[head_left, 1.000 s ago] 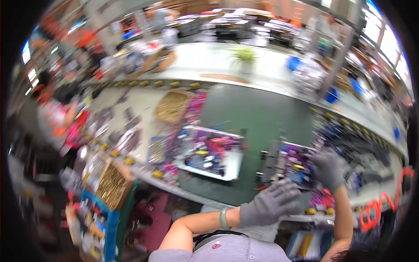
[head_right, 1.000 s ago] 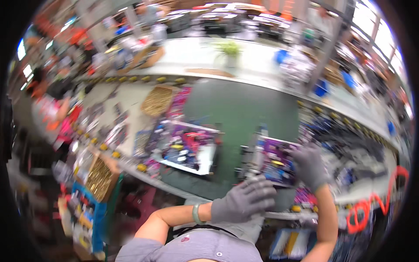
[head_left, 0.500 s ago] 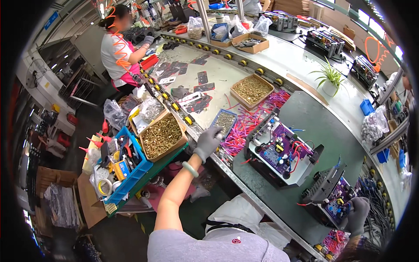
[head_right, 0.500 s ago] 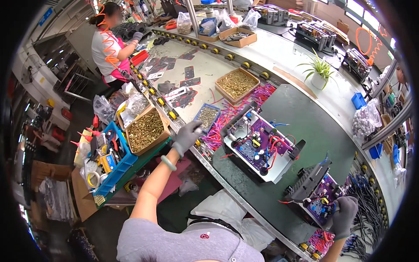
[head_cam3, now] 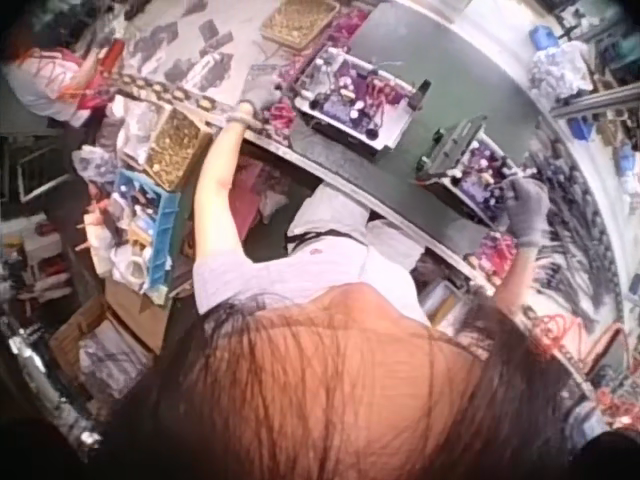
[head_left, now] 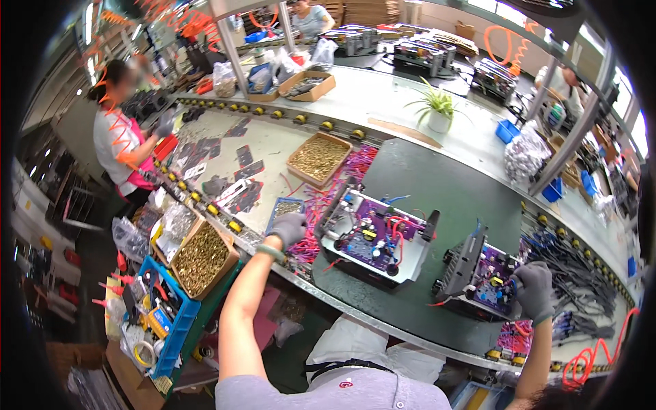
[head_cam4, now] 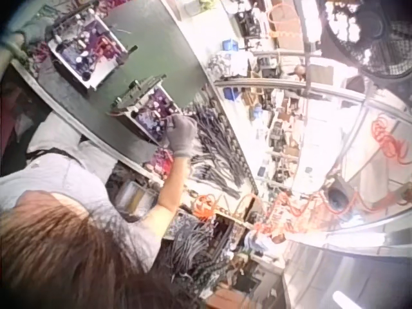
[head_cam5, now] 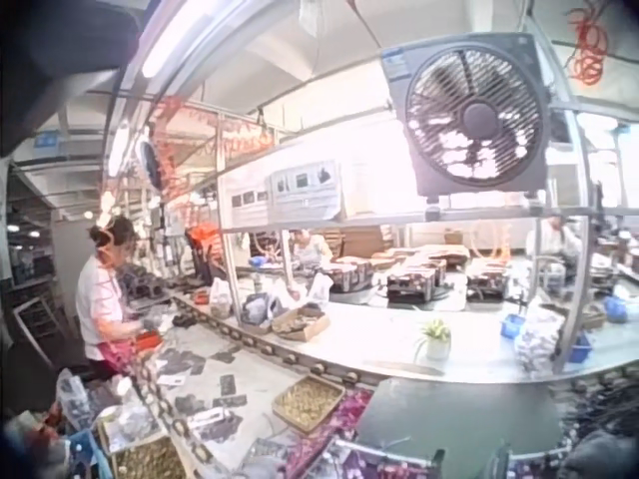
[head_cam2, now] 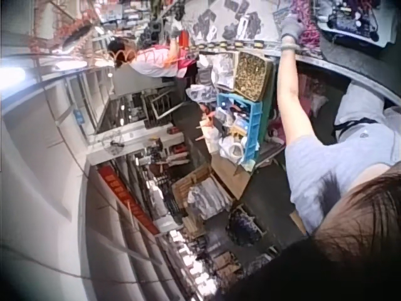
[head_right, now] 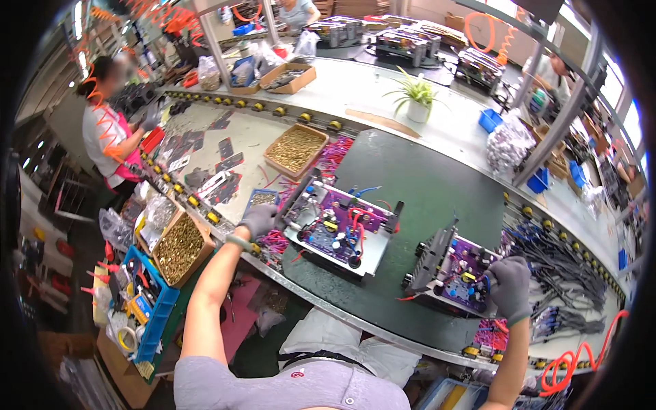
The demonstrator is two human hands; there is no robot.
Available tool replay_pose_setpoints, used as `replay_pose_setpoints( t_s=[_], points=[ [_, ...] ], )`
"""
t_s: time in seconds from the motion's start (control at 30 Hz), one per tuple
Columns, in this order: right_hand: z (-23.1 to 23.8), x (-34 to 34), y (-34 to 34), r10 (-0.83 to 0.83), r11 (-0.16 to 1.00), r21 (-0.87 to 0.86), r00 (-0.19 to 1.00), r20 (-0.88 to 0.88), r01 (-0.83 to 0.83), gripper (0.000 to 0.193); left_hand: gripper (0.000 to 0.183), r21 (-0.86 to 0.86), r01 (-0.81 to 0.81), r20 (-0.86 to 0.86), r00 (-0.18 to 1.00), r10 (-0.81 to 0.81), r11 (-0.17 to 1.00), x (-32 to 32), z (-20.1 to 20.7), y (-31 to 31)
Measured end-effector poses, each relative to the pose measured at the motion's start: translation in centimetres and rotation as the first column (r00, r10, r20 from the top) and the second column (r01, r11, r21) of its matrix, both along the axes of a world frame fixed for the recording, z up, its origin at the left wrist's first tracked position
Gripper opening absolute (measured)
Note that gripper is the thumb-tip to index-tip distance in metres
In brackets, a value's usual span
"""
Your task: The person assembles electronic devices on a factory floor. They connect wires to circuit boards, use pliers to strip wire insulation, and use a soldering iron to secure connections. The person also uses a pneumatic screwdriver to fasten components inside the device casing.
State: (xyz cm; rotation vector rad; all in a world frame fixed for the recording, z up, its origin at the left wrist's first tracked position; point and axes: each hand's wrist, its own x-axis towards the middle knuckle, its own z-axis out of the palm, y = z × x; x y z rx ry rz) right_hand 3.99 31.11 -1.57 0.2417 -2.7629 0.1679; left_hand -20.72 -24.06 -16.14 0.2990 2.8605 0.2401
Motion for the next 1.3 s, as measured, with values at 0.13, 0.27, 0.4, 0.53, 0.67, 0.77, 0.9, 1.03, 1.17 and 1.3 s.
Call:
replay_pose_setpoints(
  t_s=[0.13,0.27,0.4,0.53,0.67,0.77,0.9,1.03,1.17,1.3],
  points=[
    [0.0,-0.2,-0.3,-0.022,1.000,-0.001,0.998,0.065,0.022,0.010,0.028,0.114,-0.013,0.107,0.994,0.001,0.993,-0.2,0.5,-3.6],
    [-0.1,0.8,0.1,-0.046,0.998,-0.032,0.999,0.010,0.046,0.011,0.036,0.078,-0.012,0.118,0.993,0.003,0.997,2.3,1.9,2.0],
    [1.5,-0.7,-1.6,-0.020,0.999,-0.042,0.992,-0.123,0.015,0.016,0.053,-0.215,-0.133,0.114,0.980,0.160,0.967,0.2,-12.0,-5.1],
    [-0.1,1.4,2.4,-0.281,0.832,-0.546,0.924,-0.259,0.100,0.012,0.044,-0.140,0.025,0.184,0.983,0.001,0.990,-2.7,-8.7,-2.6],
    [-0.8,5.9,4.7,-0.430,0.672,-0.722,0.881,-0.195,0.168,0.017,0.035,-0.099,-0.006,0.251,0.968,0.030,0.995,-3.1,-6.5,-3.4],
    [-3.3,8.7,6.6,-0.548,0.483,-0.812,0.837,0.013,0.328,0.018,0.029,-0.067,-0.053,0.298,0.952,0.071,0.996,-3.2,-4.8,-4.5],
    [-6.0,10.6,7.6,-0.608,0.466,-0.763,0.788,0.093,0.449,0.022,0.021,0.046,-0.126,0.361,0.927,0.101,0.991,-3.6,-2.3,-4.6],
    [-3.1,9.8,6.7,-0.603,0.498,-0.794,0.797,-0.030,0.348,0.019,0.011,0.388,-0.124,0.032,0.992,0.121,0.913,-4.6,3.5,-4.2],
    [1.4,8.3,4.1,-0.545,0.522,-0.833,0.823,-0.159,0.185,0.014,0.020,0.774,0.009,-0.169,0.967,0.193,0.634,0.2,16.1,5.1],
    [2.8,4.5,-1.1,-0.068,0.492,-0.868,0.991,-0.114,-0.066,0.019,0.018,0.921,0.159,-0.093,0.976,-0.197,0.354,8.1,22.5,19.1]
  ],
)
